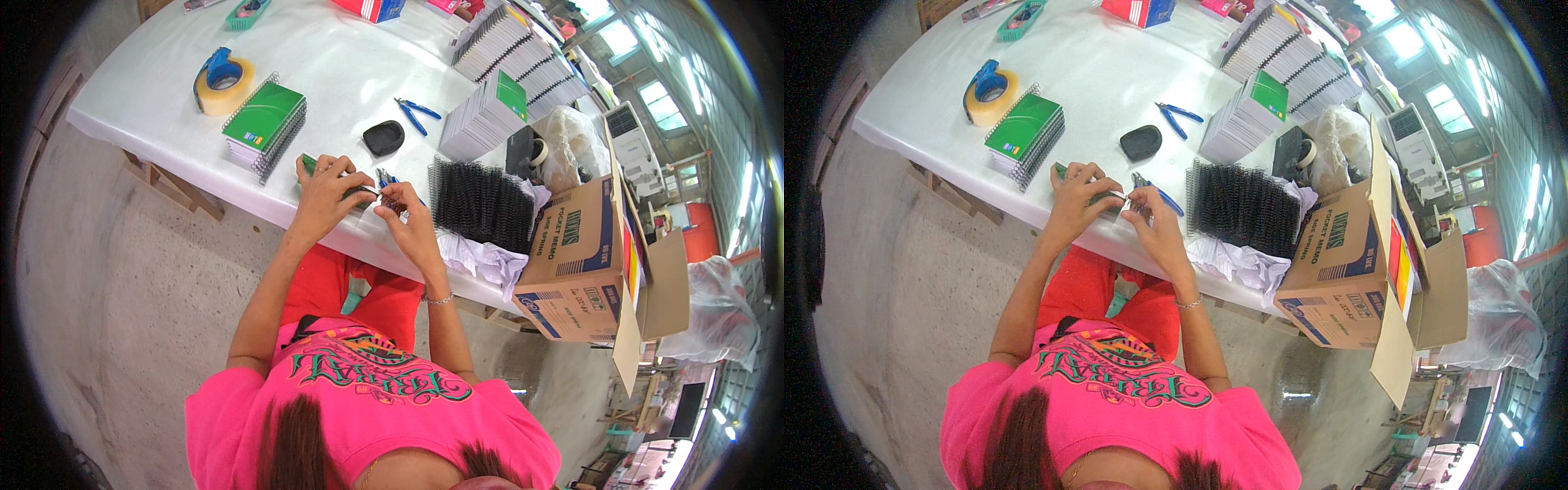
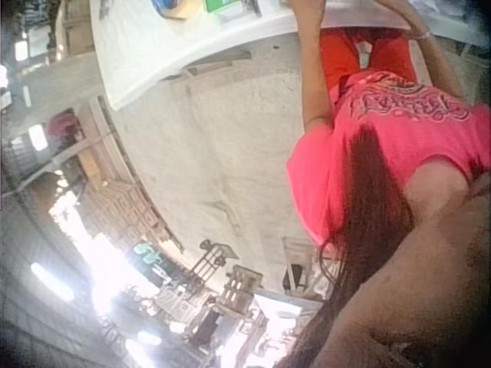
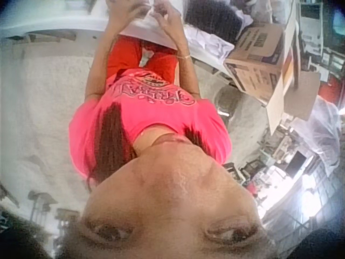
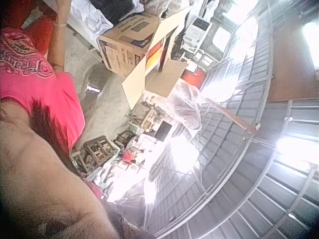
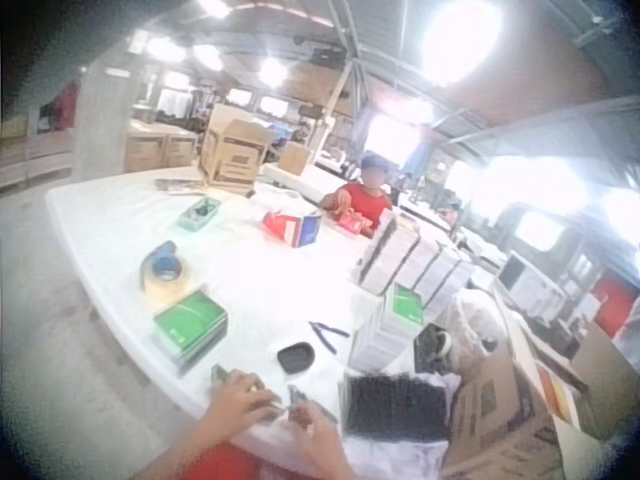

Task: The person inserts black spiral coils into green notebooks using pliers. They repeatedly pick up a notebook, insert a coil, crimp it with pliers, and place the finished unit aside.

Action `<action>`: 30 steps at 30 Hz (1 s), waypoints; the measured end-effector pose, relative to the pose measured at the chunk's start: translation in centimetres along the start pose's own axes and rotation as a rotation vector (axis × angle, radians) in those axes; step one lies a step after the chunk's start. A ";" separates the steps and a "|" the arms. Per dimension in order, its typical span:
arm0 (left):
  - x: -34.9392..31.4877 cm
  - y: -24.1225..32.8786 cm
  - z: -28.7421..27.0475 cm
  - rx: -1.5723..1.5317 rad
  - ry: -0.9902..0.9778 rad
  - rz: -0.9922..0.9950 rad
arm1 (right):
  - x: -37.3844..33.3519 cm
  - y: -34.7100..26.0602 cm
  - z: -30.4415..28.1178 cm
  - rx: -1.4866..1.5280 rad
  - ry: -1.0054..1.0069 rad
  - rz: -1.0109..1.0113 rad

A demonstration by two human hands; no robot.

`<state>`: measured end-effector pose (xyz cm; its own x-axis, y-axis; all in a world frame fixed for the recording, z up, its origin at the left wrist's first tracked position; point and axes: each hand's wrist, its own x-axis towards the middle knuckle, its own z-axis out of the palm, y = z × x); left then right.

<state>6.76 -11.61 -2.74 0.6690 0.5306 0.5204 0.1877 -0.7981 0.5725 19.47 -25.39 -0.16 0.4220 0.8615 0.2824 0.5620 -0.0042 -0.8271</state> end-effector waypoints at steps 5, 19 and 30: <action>-0.1 0.1 -0.1 0.037 -0.020 0.021 | 0.1 0.4 -0.2 -0.081 -0.014 -0.026; 0.0 0.5 -0.4 0.119 -0.027 0.021 | 1.1 -0.3 0.2 -0.186 0.091 -0.141; 0.0 0.8 -0.7 0.128 -0.045 0.012 | 1.9 0.3 0.7 -0.294 0.118 -0.194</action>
<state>6.37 -12.02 -1.83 0.7029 0.5097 0.4961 0.2675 -0.8357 0.4796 19.92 -23.43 -0.22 0.3571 0.7962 0.4884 0.8128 -0.0072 -0.5826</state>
